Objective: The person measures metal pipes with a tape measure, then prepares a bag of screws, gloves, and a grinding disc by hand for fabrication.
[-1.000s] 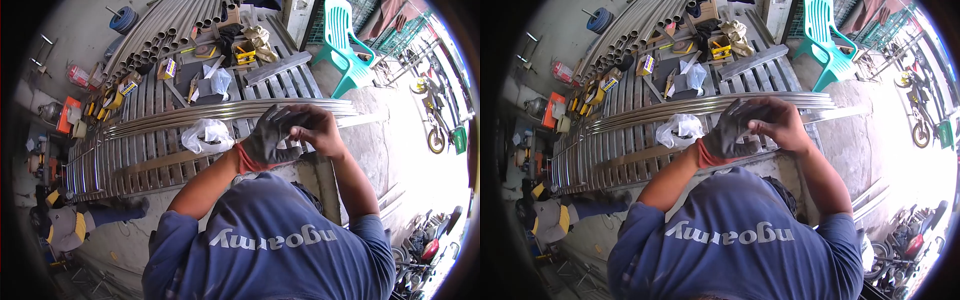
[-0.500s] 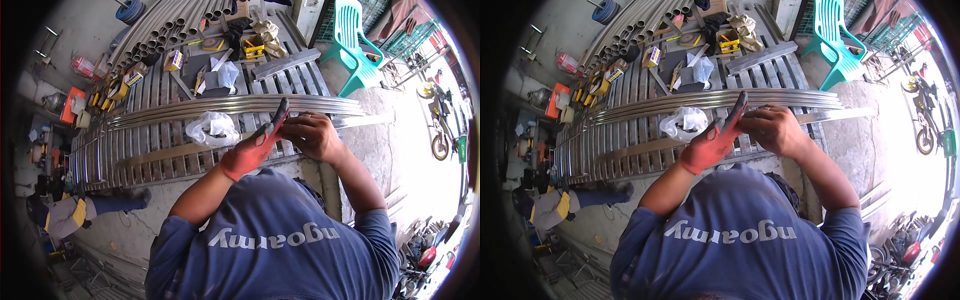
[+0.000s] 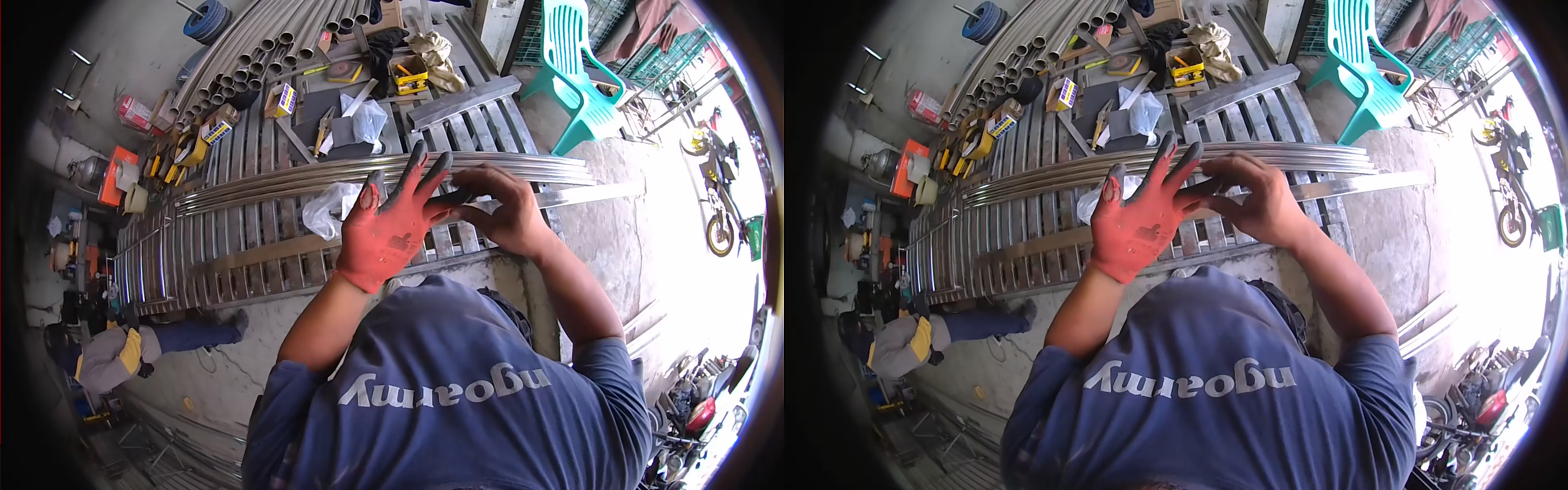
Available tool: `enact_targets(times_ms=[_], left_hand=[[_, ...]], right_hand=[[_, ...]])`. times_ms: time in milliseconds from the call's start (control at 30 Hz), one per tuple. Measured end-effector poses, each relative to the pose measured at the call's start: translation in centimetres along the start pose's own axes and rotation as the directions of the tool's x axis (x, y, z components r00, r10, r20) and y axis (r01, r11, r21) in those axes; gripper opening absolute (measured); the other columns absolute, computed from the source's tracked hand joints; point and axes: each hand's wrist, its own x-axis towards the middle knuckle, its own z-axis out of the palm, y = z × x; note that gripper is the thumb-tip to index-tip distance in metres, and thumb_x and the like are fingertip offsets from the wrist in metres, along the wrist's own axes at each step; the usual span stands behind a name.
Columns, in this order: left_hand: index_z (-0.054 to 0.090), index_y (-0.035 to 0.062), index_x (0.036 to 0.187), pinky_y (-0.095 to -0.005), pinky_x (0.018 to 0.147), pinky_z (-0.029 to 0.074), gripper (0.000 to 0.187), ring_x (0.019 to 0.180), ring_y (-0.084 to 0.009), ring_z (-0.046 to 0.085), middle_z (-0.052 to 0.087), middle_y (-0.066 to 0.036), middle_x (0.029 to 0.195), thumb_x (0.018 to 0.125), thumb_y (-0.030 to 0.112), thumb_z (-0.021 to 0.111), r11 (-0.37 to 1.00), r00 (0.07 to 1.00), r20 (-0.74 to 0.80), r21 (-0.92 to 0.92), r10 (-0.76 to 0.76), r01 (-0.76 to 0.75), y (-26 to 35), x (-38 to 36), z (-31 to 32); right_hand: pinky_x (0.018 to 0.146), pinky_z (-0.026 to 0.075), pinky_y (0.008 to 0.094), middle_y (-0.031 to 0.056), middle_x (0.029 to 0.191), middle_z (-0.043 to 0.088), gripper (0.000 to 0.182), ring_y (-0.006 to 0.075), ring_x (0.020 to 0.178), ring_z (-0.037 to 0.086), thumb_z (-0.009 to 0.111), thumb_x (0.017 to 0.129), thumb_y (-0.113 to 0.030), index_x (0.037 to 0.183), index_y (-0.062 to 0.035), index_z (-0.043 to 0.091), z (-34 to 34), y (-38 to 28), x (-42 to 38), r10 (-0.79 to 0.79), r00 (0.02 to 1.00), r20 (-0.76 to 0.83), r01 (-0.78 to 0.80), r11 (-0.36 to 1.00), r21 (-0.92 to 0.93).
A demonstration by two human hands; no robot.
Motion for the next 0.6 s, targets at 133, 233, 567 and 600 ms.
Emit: enact_targets(times_ms=[133, 233, 567, 600], left_hand=[[0.009, 0.0175, 0.181, -0.0492, 0.136, 0.016, 0.109, 0.158, -0.0312, 0.040, 0.016, -0.010, 0.187, 0.102, 0.082, 0.047, 0.999, 0.997, 0.078, -0.019, -0.025, 0.026, -0.2, 0.2, -0.3], [0.008, 0.0159, 0.181, -0.0488, 0.137, 0.013, 0.115, 0.166, -0.0292, 0.029, 0.014, -0.010, 0.188, 0.099, 0.084, 0.050, 0.999, 0.996, 0.082, 0.008, -0.041, 0.041, -0.4, 0.2, 0.1], [0.012, 0.0091, 0.180, -0.0455, 0.137, 0.008, 0.120, 0.170, -0.0274, 0.022, 0.018, -0.010, 0.187, 0.096, 0.085, 0.053, 0.992, 0.982, 0.163, 0.090, -0.099, 0.085, -0.2, 0.7, 2.5], [0.014, 0.0089, 0.180, -0.0456, 0.137, 0.009, 0.118, 0.169, -0.0279, 0.025, 0.019, -0.010, 0.187, 0.097, 0.085, 0.051, 0.994, 0.984, 0.147, 0.052, -0.099, 0.093, -0.2, 1.1, 2.3]], right_hand=[[0.081, 0.064, 0.0349, 0.0096, 0.102, 0.081, 0.025, 0.0229, 0.091, 0.081, 0.090, 0.089, -0.005, 0.112, -0.0027, 0.082, 0.0, 0.4, -0.8, 0.079, 0.993, 0.089, -0.082, 0.996, 0.035], [0.079, 0.064, 0.0359, 0.0098, 0.099, 0.082, 0.018, 0.0256, 0.091, 0.081, 0.090, 0.088, -0.006, 0.105, -0.0057, 0.085, -1.1, -0.7, -0.2, 0.055, 0.988, 0.146, -0.059, 0.998, 0.024], [0.079, 0.066, 0.0356, 0.0097, 0.108, 0.082, 0.026, 0.0249, 0.096, 0.081, 0.092, 0.084, -0.001, 0.108, -0.0062, 0.083, -0.3, -0.1, -0.8, -0.042, 0.973, 0.226, 0.025, 0.996, 0.081], [0.081, 0.065, 0.0363, 0.0101, 0.112, 0.080, 0.030, 0.0260, 0.099, 0.080, 0.092, 0.084, -0.003, 0.111, -0.0067, 0.082, -0.3, -0.1, -0.3, -0.102, 0.983, 0.151, 0.099, 0.995, 0.032]])
